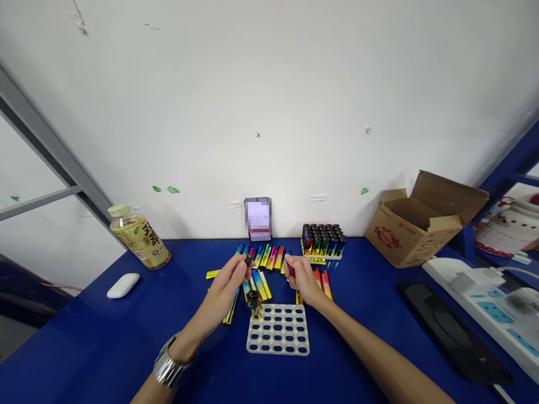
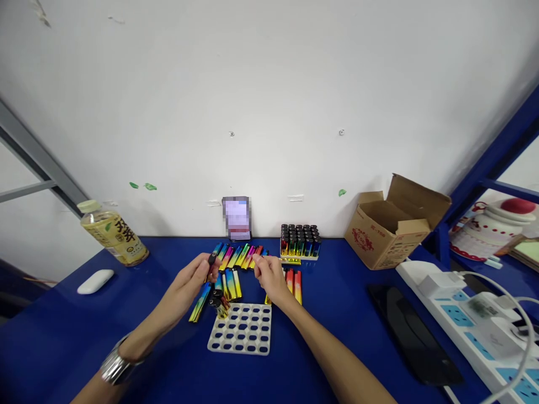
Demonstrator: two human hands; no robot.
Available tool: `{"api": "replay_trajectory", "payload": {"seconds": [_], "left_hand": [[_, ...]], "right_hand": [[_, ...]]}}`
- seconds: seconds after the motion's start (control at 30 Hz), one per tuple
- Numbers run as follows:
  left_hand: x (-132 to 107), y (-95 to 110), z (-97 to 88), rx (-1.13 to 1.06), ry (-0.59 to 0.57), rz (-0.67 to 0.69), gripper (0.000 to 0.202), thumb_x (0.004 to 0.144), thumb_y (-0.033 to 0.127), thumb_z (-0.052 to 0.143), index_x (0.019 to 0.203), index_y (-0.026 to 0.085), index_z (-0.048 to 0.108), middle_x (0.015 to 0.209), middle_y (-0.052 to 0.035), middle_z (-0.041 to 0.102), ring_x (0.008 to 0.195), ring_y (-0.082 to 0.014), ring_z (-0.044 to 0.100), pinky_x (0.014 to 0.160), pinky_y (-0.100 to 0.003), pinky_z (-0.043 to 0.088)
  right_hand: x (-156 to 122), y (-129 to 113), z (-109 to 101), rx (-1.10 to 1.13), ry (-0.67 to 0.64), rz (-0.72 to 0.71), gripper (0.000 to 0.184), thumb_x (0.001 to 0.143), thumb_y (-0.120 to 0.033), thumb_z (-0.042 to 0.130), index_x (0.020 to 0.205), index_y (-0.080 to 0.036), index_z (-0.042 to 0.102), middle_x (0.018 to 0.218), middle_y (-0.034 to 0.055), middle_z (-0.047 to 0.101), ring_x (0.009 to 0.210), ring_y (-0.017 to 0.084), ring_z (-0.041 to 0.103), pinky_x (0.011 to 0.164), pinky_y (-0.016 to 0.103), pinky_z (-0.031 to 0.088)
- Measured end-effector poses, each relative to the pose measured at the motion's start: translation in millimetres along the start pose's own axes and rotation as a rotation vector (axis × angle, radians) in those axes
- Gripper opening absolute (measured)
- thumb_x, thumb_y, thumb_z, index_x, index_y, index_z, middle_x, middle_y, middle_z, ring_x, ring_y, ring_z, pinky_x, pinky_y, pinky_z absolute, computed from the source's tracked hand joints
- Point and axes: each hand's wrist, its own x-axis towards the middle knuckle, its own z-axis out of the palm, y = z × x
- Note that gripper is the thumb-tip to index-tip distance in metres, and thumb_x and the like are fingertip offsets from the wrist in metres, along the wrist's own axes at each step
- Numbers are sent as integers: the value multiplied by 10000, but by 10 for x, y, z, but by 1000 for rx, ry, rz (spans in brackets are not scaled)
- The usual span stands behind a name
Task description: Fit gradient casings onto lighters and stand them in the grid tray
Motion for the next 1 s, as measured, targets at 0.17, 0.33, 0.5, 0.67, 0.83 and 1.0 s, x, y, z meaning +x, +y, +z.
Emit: {"api": "replay_trajectory", "payload": {"seconds": [0.17, 0.33, 0.5, 0.67, 0.83, 1.0], "left_hand": [[-408, -3, -197, 89, -44, 12, 287, 811, 469, 599, 915, 210, 666, 891, -68, 625, 838, -197, 567, 749, -291, 479], [-536, -237, -178, 183, -40, 120, 270, 716, 478, 700, 815, 238, 777, 901, -73, 528, 892, -220, 541, 812, -346, 501], [-501, -455, -54, 337, 4, 208, 270, 751, 507, 658, 911, 317, 763, 954, -72, 529, 943, -227, 550, 834, -372, 517], [-486, -528, -81, 465, 11, 389, 268, 829, 373, 612, 1088, 374, 679, 1238, -64, 554, 1115, -251, 550, 939, -402, 499], [-480, -465, -98, 392, -2, 377, 282, 810, 283, 643, 1081, 342, 697, 1284, -54, 602, 1140, -259, 588, 950, -382, 515], [-480, -390, -102, 287, 37, 193, 251, 722, 309, 726, 972, 318, 744, 1109, -45, 707, 1013, -265, 670, 903, -383, 545]], "right_hand": [[-11, -5, -12, 61, -14, 23, 406, 783, -479, 464, 497, -193, 431, 357, -84, 295, 319, 49, 234, 353, 195, 167], [6, 41, -13, 114, 0, 1, 388, 839, -477, 391, 615, -177, 491, 419, -59, 395, 356, 77, 339, 377, 203, 256], [14, -54, 21, 93, -26, -105, 373, 917, -501, 365, 897, -177, 548, 628, -14, 552, 536, 118, 509, 541, 230, 421], [-31, -265, -17, -123, -57, -256, 386, 909, -524, 427, 967, -190, 612, 843, 39, 607, 813, 171, 564, 792, 291, 457], [-224, -335, -100, -151, -128, -223, 356, 865, -500, 521, 930, -173, 644, 780, 33, 611, 713, 159, 568, 654, 270, 478], [-560, -375, -3, -100, -180, -132, 220, 793, -369, 654, 897, -176, 653, 758, 41, 669, 681, 166, 619, 635, 285, 510]]}}
